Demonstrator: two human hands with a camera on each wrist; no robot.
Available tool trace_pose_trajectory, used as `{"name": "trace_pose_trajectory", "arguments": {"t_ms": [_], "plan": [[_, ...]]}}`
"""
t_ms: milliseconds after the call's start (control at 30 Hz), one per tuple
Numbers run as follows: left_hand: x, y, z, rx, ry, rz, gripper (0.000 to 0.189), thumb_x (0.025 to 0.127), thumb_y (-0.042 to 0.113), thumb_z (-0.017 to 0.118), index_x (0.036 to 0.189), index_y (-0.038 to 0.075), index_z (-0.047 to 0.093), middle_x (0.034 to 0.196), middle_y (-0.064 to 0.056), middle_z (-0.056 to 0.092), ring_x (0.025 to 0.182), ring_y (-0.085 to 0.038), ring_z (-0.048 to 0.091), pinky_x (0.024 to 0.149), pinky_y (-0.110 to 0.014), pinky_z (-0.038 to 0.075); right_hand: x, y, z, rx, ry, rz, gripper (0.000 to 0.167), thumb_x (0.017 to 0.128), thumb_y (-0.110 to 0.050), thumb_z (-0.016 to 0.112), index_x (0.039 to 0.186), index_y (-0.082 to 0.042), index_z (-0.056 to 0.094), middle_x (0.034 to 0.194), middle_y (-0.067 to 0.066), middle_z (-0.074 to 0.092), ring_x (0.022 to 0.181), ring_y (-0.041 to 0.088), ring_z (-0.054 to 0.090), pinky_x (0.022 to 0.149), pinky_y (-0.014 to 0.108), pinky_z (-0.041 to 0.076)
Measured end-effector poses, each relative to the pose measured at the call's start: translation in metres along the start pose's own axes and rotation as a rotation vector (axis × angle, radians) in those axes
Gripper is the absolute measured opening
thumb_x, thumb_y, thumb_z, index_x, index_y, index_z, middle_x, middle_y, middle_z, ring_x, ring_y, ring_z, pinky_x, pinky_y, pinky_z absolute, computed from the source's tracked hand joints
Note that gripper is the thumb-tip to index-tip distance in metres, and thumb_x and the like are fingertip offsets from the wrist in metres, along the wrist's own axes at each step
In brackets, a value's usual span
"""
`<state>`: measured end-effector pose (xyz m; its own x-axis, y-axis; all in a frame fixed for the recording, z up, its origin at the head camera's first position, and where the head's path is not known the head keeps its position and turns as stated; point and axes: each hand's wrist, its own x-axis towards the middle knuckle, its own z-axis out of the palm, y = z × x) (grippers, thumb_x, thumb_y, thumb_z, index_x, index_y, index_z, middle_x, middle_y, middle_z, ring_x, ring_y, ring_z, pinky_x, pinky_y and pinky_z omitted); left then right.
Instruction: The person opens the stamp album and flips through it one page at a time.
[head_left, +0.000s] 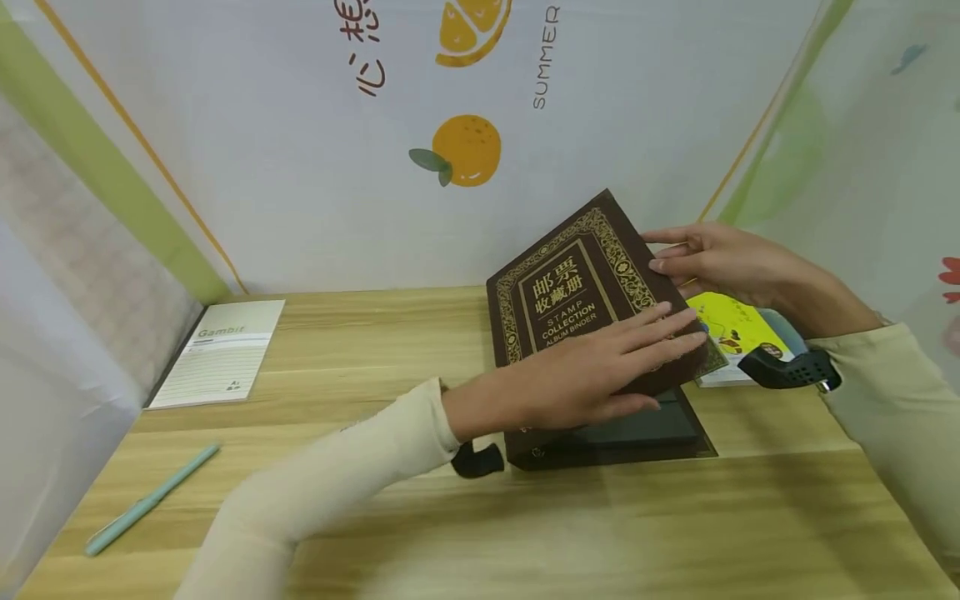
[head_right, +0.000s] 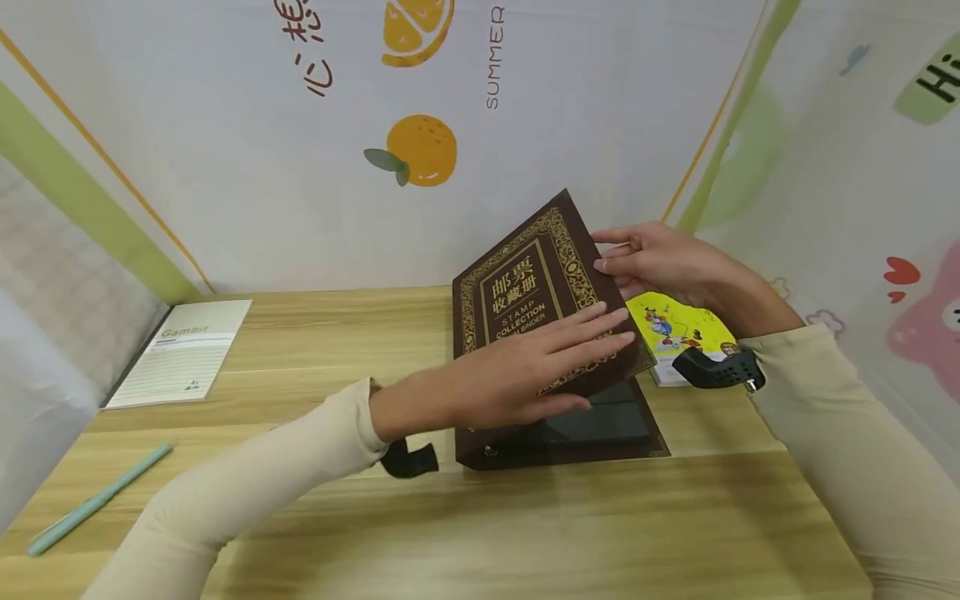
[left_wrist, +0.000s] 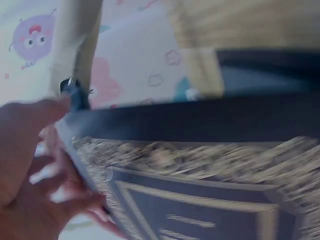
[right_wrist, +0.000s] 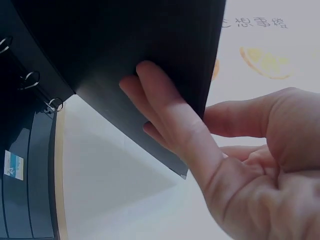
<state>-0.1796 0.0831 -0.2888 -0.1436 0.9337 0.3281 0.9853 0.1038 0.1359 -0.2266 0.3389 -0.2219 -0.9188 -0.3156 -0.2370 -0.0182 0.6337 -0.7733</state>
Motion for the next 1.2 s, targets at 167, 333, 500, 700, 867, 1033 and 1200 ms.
{"name": "trace_pose_trajectory", "arguments": {"t_ms": [167, 333, 500, 700, 867, 1033, 1200], "plan": [[0.031, -0.003, -0.017, 0.051, -0.109, 0.109, 0.07, 0.099, 0.027, 0.066, 0.159, 0.011, 0.033, 0.162, -0.004, 0.035, 0.154, -0.013, 0.026, 0.121, -0.013, 0.02, 0.005, -0.003, 0.0, -0.027, -0.029, -0.003, 0.068, 0.108, -0.024, 0.049, 0.164, -0.012, 0.013, 0.165, 0.028, 0.022, 0.148, 0.046, 0.031, 0.097, 0.037, 0.057], [0.037, -0.001, -0.022, 0.074, -0.124, 0.083, 0.066, 0.096, 0.024, 0.07, 0.155, 0.014, 0.042, 0.154, 0.0, 0.044, 0.146, -0.012, 0.037, 0.107, -0.012, 0.038, 0.005, -0.007, -0.001, -0.037, -0.028, -0.004, 0.068, 0.108, -0.025, 0.049, 0.164, -0.013, 0.012, 0.165, 0.026, 0.021, 0.15, 0.045, 0.028, 0.105, 0.05, 0.05], [0.031, 0.005, -0.037, 0.092, -0.093, -0.012, 0.06, 0.093, 0.021, 0.073, 0.148, 0.019, 0.048, 0.148, 0.004, 0.046, 0.14, -0.01, 0.039, 0.093, -0.013, 0.045, 0.007, -0.009, 0.002, -0.032, -0.021, -0.071, 0.065, 0.109, -0.042, 0.04, 0.165, -0.021, 0.013, 0.167, 0.02, 0.022, 0.151, 0.045, 0.028, 0.113, 0.063, 0.035], [-0.011, 0.004, -0.051, 0.076, 0.133, -0.003, 0.05, 0.092, 0.019, 0.074, 0.138, 0.012, 0.056, 0.142, -0.004, 0.052, 0.137, -0.015, 0.044, 0.11, -0.015, 0.038, 0.012, 0.02, 0.033, -0.204, 0.036, -0.202, 0.062, 0.11, -0.043, 0.037, 0.164, -0.027, 0.012, 0.165, 0.019, 0.028, 0.146, 0.047, 0.037, 0.108, 0.068, 0.038], [-0.064, 0.001, -0.059, 0.172, 0.339, 0.01, 0.047, 0.089, 0.023, 0.078, 0.128, 0.006, 0.059, 0.136, -0.012, 0.053, 0.133, -0.023, 0.049, 0.11, -0.021, 0.043, 0.019, 0.066, 0.075, -0.423, -0.032, -0.241, 0.083, 0.102, -0.037, 0.061, 0.163, -0.007, 0.014, 0.167, 0.028, 0.013, 0.15, 0.054, 0.02, 0.11, 0.074, 0.03], [-0.107, 0.004, -0.074, 0.31, 0.411, -0.009, 0.045, 0.083, 0.032, 0.081, 0.113, 0.004, 0.061, 0.122, -0.01, 0.058, 0.122, -0.024, 0.058, 0.111, -0.026, 0.046, 0.004, 0.104, 0.111, -0.532, -0.056, -0.193, 0.093, 0.093, -0.048, 0.07, 0.161, -0.005, 0.024, 0.166, 0.031, 0.009, 0.149, 0.06, 0.007, 0.11, 0.079, 0.019], [-0.147, 0.006, -0.08, 0.414, 0.437, -0.054, 0.049, 0.074, 0.035, 0.086, 0.106, 0.004, 0.065, 0.109, -0.012, 0.063, 0.115, -0.028, 0.065, 0.108, -0.033, 0.05, -0.015, 0.118, 0.128, -0.581, -0.031, -0.177, 0.092, 0.091, -0.05, 0.07, 0.16, -0.007, 0.027, 0.164, 0.034, 0.014, 0.147, 0.064, 0.012, 0.107, 0.082, 0.017]]}}
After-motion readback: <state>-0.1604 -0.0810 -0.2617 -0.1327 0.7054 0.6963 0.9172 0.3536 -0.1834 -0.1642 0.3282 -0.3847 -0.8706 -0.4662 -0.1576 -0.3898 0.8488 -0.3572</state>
